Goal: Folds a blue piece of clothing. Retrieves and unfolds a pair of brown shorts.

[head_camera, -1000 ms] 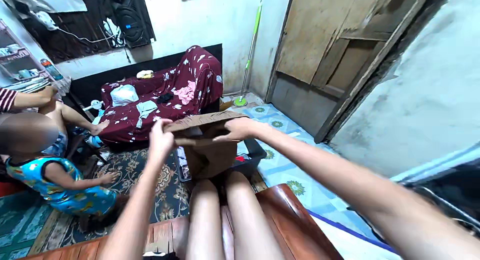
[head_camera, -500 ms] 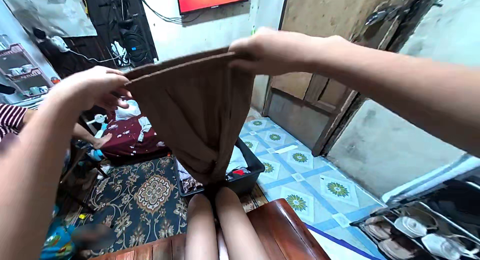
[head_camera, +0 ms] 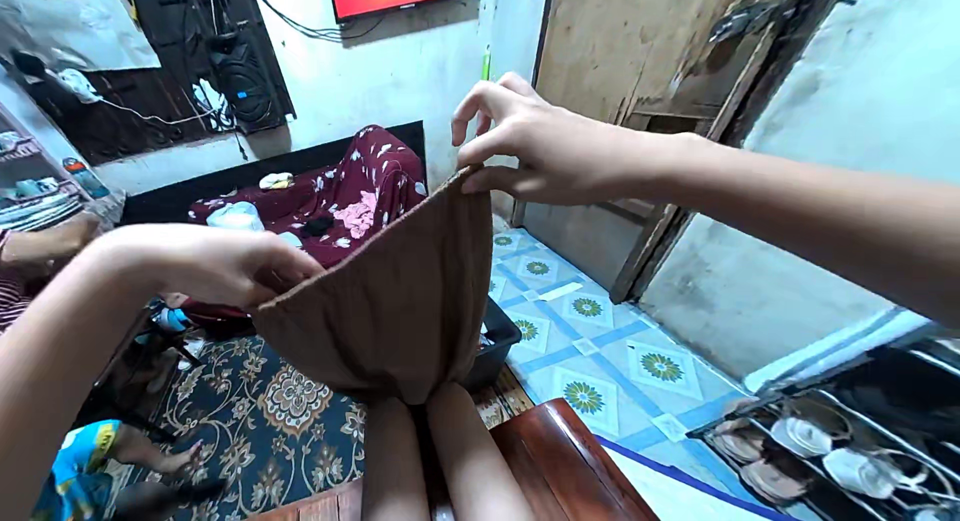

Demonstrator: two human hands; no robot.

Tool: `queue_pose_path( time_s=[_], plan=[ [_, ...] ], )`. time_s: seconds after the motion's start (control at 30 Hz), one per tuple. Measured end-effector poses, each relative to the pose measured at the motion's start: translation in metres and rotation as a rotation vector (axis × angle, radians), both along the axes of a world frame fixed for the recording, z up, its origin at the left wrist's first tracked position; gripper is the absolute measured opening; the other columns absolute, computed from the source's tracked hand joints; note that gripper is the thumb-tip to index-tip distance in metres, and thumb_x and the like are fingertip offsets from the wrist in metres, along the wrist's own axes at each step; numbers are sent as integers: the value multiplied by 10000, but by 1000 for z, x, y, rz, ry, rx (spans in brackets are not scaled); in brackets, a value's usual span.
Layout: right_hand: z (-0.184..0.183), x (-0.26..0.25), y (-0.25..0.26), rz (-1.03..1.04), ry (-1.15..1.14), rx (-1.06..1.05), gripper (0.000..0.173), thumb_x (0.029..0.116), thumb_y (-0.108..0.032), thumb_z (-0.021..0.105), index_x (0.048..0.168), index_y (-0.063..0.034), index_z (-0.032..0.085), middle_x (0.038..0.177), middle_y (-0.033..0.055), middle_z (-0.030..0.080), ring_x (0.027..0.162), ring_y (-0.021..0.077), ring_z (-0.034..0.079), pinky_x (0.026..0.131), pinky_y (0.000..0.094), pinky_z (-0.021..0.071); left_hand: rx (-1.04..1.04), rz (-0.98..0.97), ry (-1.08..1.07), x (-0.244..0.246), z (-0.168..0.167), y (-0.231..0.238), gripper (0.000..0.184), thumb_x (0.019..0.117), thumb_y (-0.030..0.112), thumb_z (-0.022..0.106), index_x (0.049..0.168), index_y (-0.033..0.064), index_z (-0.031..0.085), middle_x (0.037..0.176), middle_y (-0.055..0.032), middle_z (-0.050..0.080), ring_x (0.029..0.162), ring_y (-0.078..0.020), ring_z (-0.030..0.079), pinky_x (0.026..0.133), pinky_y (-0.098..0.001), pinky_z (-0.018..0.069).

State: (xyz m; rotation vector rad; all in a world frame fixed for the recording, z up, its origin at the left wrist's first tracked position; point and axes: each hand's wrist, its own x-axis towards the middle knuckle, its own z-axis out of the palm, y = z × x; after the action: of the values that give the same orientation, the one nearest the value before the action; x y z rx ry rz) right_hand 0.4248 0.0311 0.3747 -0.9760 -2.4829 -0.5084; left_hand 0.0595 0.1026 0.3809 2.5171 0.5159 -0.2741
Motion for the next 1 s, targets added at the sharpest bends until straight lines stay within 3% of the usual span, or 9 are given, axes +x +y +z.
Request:
queue_pose_path(
  time_s=[0.13, 0.2, 0.27, 0.33, 0.5, 0.7, 0.77, 0.87, 1.0],
  plan=[
    [8, 6, -3, -58, 60, -327, 222, 1012, -218, 593, 1090, -63, 730, 1142, 78, 667, 1006, 176, 641, 867, 373, 543, -61, 121, 48, 7, -9, -2, 287, 927, -34, 576, 1103, 113, 748, 939, 22, 745, 832, -46, 686, 763, -232, 573],
    [3, 15, 3, -113, 49, -387, 316, 978, -389, 624, 856, -104, 684, 800, 0, 648, 699, 90, 621, 619, 319, 512, 15, 272, -31, 4, -8, 3, 307, 927, -21, 544, 1092, 130, 753, 942, 23, 748, 828, -55, 695, 749, -254, 587],
    [1, 20, 5, -230, -64, -387, 527, 873, -632, 661, 764, -118, 692, 739, 18, 641, 676, 172, 622, 594, 463, 491, 89, 453, -160, 2, -4, 11, 298, 968, 11, 491, 1106, 125, 730, 948, -16, 738, 792, -115, 683, 653, -323, 562],
    [-2, 20, 6, -290, -178, -309, 589, 834, -720, 644, 787, -137, 710, 857, 37, 678, 843, 246, 658, 693, 558, 497, 106, 419, -319, -11, -7, 47, 267, 987, 80, 502, 1118, 138, 728, 973, -39, 747, 797, -136, 710, 588, -347, 582],
    [3, 20, 22, -222, -239, 15, 349, 980, -348, 586, 820, -67, 718, 1142, 133, 672, 1096, 408, 587, 769, 604, 473, 264, 501, -245, 16, 6, 18, 130, 948, 15, 592, 944, 94, 695, 800, -27, 677, 694, -107, 627, 628, -321, 522],
    [-13, 12, 21, 29, -196, -2, 417, 938, -8, 537, 1184, -245, 776, 953, 97, 616, 938, 320, 592, 711, 481, 508, 96, 348, -91, 28, -6, 2, 126, 955, 233, 707, 954, 108, 700, 811, -8, 711, 741, -98, 685, 682, -301, 580],
    [-24, 6, 24, 126, -180, -40, 413, 837, 74, 526, 998, -187, 803, 942, 110, 606, 954, 319, 569, 755, 464, 486, 176, 500, -99, 35, -5, -1, 193, 1019, 233, 623, 1004, 53, 692, 818, -68, 693, 730, -155, 672, 685, -380, 570],
    [-35, 12, 32, 64, -164, -154, 188, 788, -27, 625, 836, -124, 779, 1167, 131, 608, 1106, 360, 519, 868, 544, 446, 297, 804, -188, 36, 2, 16, 252, 1063, 228, 546, 1080, -9, 629, 894, -178, 656, 732, -256, 659, 667, -467, 569],
    [2, 36, 53, -127, -6, -277, 365, 843, -308, 699, 1067, -28, 768, 1374, 224, 551, 1275, 488, 443, 970, 729, 331, 419, 1011, -396, 23, 34, 45, 281, 1014, 167, 465, 1216, 12, 583, 974, -167, 678, 722, -206, 693, 665, -406, 599]
  ],
)
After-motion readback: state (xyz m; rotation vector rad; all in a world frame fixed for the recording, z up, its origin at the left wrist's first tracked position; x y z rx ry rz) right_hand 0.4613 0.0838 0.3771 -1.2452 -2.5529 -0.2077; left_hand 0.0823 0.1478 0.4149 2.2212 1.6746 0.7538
